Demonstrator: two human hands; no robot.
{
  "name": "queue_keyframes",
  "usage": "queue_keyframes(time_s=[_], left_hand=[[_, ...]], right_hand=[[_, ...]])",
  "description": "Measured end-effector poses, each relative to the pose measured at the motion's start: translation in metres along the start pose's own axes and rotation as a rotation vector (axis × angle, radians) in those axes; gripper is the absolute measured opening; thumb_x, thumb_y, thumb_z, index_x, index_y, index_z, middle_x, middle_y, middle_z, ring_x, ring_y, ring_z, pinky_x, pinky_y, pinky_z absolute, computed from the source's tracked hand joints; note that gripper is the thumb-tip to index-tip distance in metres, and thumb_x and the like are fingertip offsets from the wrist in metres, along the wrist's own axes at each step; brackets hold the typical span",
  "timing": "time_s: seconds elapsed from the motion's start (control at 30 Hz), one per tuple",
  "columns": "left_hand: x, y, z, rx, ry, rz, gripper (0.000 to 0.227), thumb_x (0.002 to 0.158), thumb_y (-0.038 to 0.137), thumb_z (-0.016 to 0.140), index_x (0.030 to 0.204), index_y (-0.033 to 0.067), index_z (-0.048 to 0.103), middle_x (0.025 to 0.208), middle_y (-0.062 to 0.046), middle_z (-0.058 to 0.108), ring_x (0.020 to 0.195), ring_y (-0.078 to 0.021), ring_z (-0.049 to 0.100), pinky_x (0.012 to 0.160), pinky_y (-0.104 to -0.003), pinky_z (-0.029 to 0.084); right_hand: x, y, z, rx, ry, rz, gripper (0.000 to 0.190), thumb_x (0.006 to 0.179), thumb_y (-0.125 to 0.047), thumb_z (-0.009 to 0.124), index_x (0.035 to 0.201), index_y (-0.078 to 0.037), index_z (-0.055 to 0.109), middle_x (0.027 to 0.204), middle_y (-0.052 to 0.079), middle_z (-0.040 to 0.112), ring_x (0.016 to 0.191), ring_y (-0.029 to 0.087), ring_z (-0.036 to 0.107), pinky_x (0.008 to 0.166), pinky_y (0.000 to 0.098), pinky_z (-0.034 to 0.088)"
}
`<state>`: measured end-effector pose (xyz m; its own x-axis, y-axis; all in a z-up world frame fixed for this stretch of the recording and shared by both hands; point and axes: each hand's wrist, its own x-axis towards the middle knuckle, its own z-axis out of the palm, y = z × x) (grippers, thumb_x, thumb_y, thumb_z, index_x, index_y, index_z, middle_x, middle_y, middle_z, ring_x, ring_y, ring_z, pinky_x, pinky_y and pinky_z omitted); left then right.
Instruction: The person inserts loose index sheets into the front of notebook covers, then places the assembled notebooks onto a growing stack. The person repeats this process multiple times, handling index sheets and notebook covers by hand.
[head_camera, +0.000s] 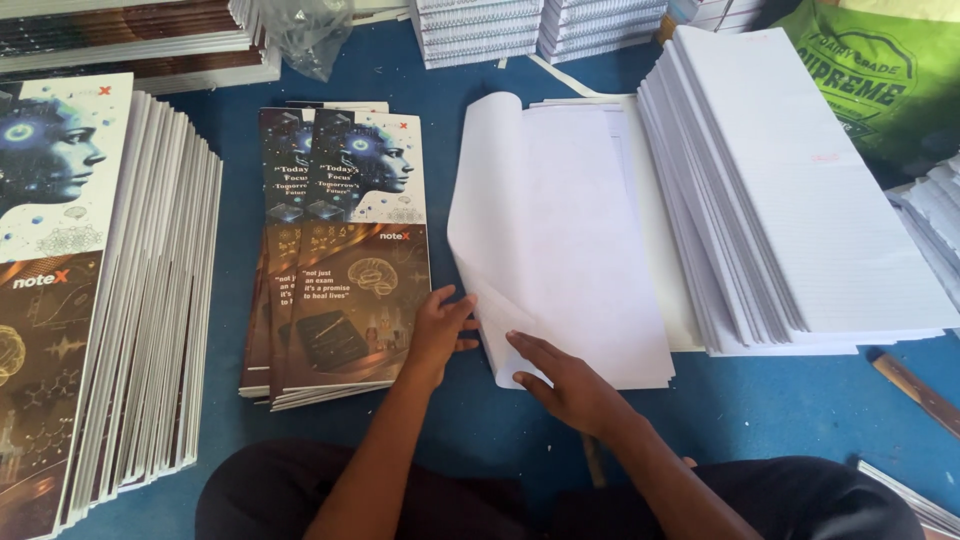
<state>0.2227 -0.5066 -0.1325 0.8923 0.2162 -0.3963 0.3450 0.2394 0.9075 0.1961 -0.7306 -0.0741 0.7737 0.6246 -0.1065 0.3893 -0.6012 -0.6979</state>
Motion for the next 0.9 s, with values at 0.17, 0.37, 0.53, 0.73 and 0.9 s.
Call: queue_keyframes(time_s=[0.17,0.37,0.53,0.73,0.9], left_hand=[[0.0,-0.008,0.006,0.177,0.068,0.084,0.089,0.084,0.032,0.078,0.153,0.0001,0.032,0.131,-0.022,0.063,0.108,-0.0222,0.067,0.08,-0.031,0.058],[0.012,-0.016,-0.005,0.241,0.107,0.173,0.087,0.081,0.011,0.065,0.159,0.0095,0.027,0.127,-0.018,0.064,0.099,-0.0214,0.066,0.076,-0.031,0.054],[0.013,-0.013,-0.012,0.164,0.131,0.089,0.046,0.085,0.014,0.062,0.13,0.0025,0.059,0.098,-0.012,0.073,0.078,-0.0181,0.069,0.066,-0.031,0.056],[-0.003,0.002,-0.035,0.412,0.248,0.203,0.02,0.085,0.019,0.066,0.088,0.0002,0.074,0.074,-0.009,0.073,0.065,-0.0177,0.067,0.065,-0.032,0.052],[-0.014,0.004,-0.051,0.521,0.319,0.181,0.02,0.083,0.018,0.067,0.086,-0.001,0.073,0.075,-0.012,0.073,0.065,-0.0212,0.067,0.064,-0.035,0.051]], right_hand=[[-0.003,-0.002,0.001,0.087,0.006,0.027,0.045,0.1,-0.021,0.054,0.145,-0.017,0.051,0.151,0.008,0.055,0.118,0.03,0.067,0.105,0.0401,0.052],[0.001,0.031,0.004,-0.025,0.29,0.13,0.05,0.098,-0.015,0.052,0.147,-0.01,0.047,0.149,0.017,0.052,0.133,0.034,0.054,0.111,0.041,0.046],[0.009,0.078,0.014,-0.483,0.22,0.326,0.066,0.098,-0.041,0.056,0.153,-0.01,0.035,0.16,0.023,0.027,0.15,0.04,0.021,0.12,0.0551,0.021],[0.014,0.1,0.022,-0.573,0.152,0.4,0.067,0.098,-0.044,0.053,0.155,-0.015,0.034,0.165,0.019,0.02,0.154,0.037,0.013,0.121,0.0593,0.014],[0.012,0.092,0.018,-0.576,0.116,0.446,0.068,0.096,-0.043,0.057,0.155,-0.019,0.034,0.166,0.017,0.019,0.155,0.036,0.012,0.122,0.0595,0.015]])
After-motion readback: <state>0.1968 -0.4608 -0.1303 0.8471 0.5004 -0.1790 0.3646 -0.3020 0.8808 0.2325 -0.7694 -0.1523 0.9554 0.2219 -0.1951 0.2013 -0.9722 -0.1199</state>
